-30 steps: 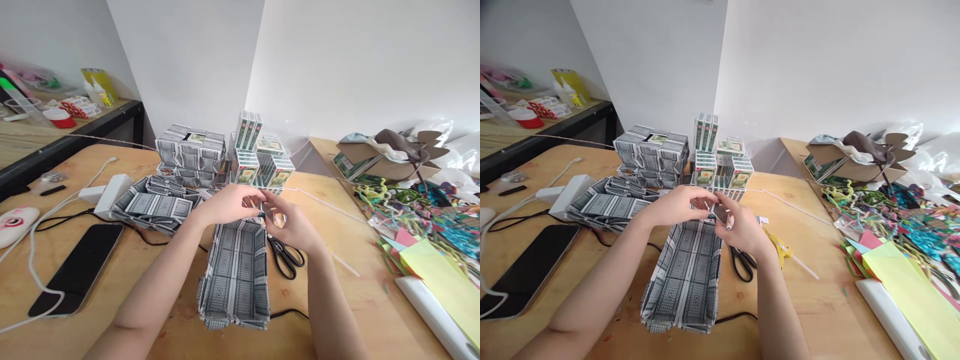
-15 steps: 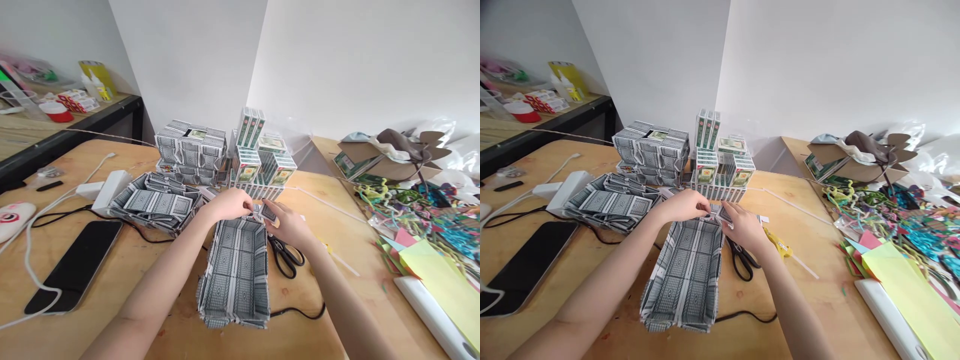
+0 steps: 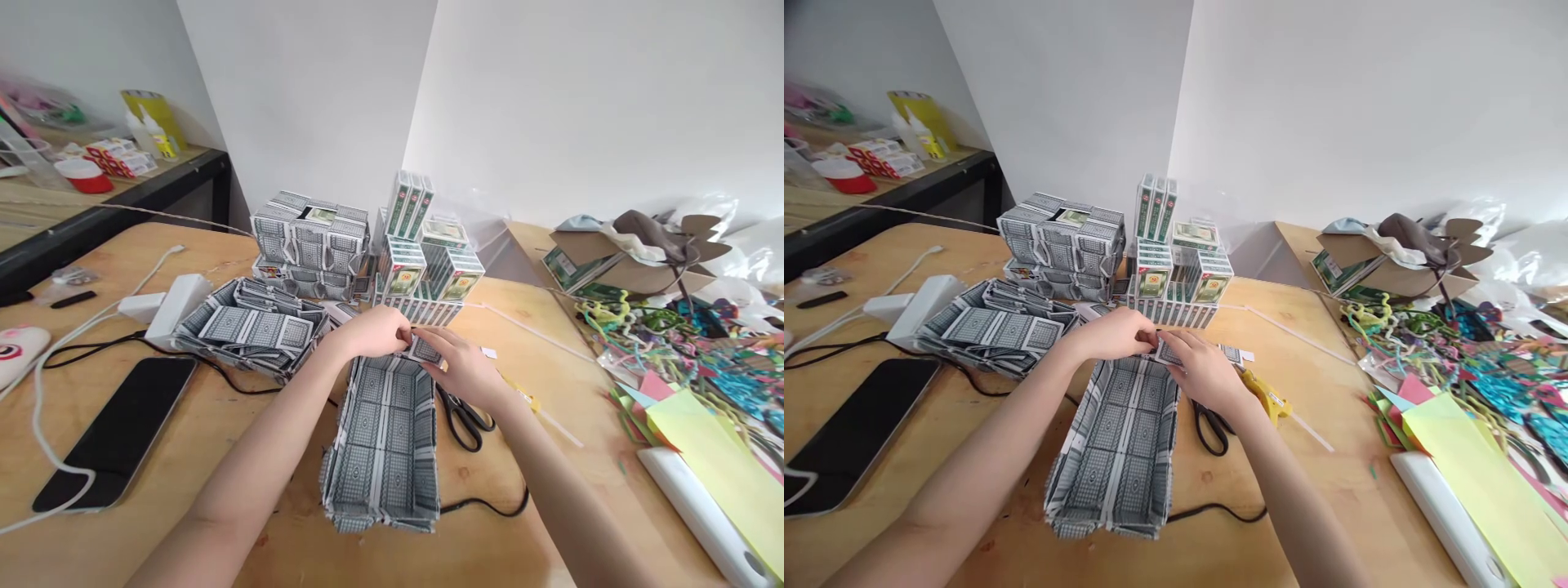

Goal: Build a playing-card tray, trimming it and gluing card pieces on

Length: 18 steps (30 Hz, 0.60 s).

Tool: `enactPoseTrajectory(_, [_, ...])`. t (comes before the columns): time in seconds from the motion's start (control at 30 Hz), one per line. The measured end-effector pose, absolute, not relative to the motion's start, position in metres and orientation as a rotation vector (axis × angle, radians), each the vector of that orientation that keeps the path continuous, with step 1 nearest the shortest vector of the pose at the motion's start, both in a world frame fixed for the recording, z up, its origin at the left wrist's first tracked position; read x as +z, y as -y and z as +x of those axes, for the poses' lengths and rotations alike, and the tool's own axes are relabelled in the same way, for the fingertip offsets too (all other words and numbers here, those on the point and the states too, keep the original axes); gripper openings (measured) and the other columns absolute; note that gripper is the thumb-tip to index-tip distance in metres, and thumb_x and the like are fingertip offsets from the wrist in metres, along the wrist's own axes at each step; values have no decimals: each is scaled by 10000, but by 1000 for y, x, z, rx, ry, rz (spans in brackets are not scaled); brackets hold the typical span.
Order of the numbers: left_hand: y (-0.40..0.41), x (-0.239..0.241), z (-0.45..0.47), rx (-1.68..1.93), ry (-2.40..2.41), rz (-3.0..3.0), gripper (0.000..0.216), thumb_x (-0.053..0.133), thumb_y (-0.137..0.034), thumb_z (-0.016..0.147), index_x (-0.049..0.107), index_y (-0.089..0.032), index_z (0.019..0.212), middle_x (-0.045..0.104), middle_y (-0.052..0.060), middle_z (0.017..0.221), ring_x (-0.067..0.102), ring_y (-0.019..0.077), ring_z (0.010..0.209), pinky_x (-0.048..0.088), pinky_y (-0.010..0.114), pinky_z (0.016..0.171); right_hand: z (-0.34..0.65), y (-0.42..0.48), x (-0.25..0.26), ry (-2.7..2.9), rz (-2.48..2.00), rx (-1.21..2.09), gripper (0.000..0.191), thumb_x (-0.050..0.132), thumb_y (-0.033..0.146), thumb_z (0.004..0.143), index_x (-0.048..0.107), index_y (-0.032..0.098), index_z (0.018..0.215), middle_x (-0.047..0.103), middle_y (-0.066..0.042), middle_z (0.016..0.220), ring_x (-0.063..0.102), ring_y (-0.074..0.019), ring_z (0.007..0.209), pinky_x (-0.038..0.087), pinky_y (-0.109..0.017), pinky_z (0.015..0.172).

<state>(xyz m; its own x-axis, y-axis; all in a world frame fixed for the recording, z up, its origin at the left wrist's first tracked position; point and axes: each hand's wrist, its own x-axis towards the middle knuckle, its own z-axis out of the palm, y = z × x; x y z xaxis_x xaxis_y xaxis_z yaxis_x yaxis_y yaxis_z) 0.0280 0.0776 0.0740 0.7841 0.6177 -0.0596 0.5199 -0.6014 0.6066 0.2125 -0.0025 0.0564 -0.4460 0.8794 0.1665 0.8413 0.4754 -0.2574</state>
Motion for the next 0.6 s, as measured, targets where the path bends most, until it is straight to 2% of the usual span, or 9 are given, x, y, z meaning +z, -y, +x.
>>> enactPoseTrajectory(0.13, [-80, 78, 20, 137, -848, 2286, 202, 533, -199, 728, 681, -203, 864, 697, 14, 915, 618, 147, 826, 422, 201, 661, 208, 1, 59, 2419, -1550, 282, 485, 509, 154, 783, 452, 211, 1262, 571, -77, 1205, 550, -217, 1065, 458, -344, 857])
enactPoseTrajectory(0.27, [-82, 78, 14, 17, -862, 2284, 265, 545, -174, 702, 679, -214, 927, 694, 12, 946, 612, 146, 834, 415, 195, 670, 204, 0, 58, 2394, -1663, 285, 348, 462, 147, 818, 561, 226, 1142, 660, -48, 1043, 618, -190, 914, 464, -294, 773])
enactPoseTrajectory(0.43, [-83, 78, 14, -237, -896, 2370, 248, 586, -162, 655, 688, -224, 873, 686, 11, 848, 590, 154, 704, 385, 223, 612, 196, -1, 60, 2336, -1758, 235, 284, 466, 187, 825, 616, 236, 1061, 692, -32, 951, 634, -191, 834, 451, -278, 732])
enactPoseTrajectory(0.6, [-81, 79, 17, -268, -901, 2427, 243, 541, -132, 669, 690, -208, 845, 675, 26, 797, 567, 150, 659, 355, 222, 565, 191, -2, 61, 2283, -1756, 305, 254, 490, 176, 803, 643, 227, 999, 696, -23, 921, 630, -182, 810, 443, -265, 722])
